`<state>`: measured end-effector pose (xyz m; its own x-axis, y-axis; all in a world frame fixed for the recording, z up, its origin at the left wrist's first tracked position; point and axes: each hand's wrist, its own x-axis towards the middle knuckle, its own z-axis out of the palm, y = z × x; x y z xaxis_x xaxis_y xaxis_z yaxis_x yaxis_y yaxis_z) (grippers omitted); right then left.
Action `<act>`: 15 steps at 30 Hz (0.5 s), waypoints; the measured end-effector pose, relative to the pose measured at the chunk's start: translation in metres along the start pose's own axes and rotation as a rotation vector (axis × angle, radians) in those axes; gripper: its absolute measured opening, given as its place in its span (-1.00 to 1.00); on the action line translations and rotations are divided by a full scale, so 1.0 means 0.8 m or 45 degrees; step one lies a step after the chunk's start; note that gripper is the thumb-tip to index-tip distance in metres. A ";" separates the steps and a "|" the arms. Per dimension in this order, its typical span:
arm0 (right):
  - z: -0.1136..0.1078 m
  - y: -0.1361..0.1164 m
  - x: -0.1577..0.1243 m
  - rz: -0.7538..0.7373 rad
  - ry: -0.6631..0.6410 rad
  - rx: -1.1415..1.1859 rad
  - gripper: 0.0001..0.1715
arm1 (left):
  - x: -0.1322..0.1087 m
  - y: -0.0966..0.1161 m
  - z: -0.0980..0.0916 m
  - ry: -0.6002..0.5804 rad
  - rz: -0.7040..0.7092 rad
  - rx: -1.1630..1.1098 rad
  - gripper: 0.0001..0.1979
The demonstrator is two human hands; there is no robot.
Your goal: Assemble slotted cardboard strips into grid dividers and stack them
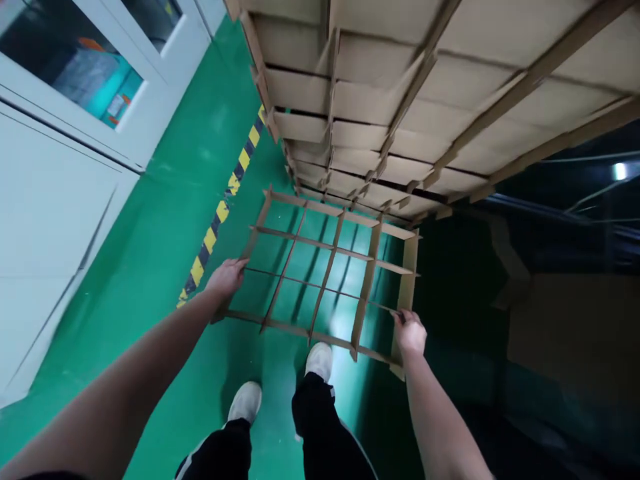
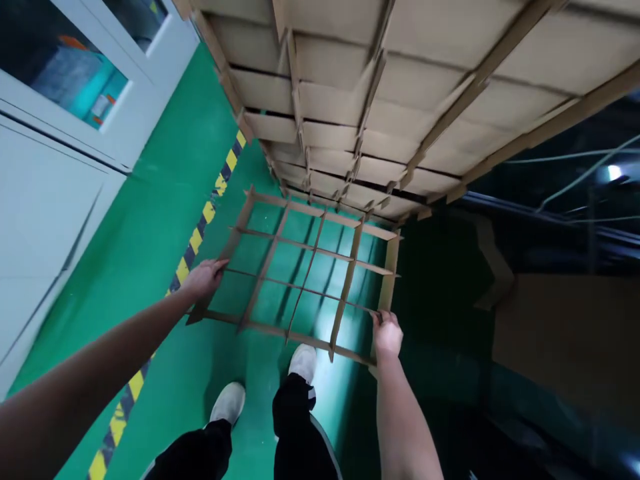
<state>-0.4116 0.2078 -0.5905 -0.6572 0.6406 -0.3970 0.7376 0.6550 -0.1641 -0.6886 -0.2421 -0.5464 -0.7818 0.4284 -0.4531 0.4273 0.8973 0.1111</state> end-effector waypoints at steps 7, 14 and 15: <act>0.034 -0.027 -0.029 0.219 -0.294 -0.127 -0.25 | -0.030 0.015 0.056 -0.175 -0.122 0.018 -0.38; 0.000 -0.040 -0.225 0.294 -0.199 0.280 -0.46 | -0.263 0.060 0.033 -0.758 -0.161 0.037 -0.44; -0.012 -0.044 -0.259 0.301 -0.174 0.324 -0.51 | -0.301 0.067 0.025 -0.829 -0.140 0.019 -0.41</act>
<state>-0.3030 0.0558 -0.4938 -0.4502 0.6914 -0.5650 0.8926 0.3639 -0.2660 -0.4682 -0.2990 -0.4490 -0.3884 0.1782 -0.9041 0.3709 0.9284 0.0236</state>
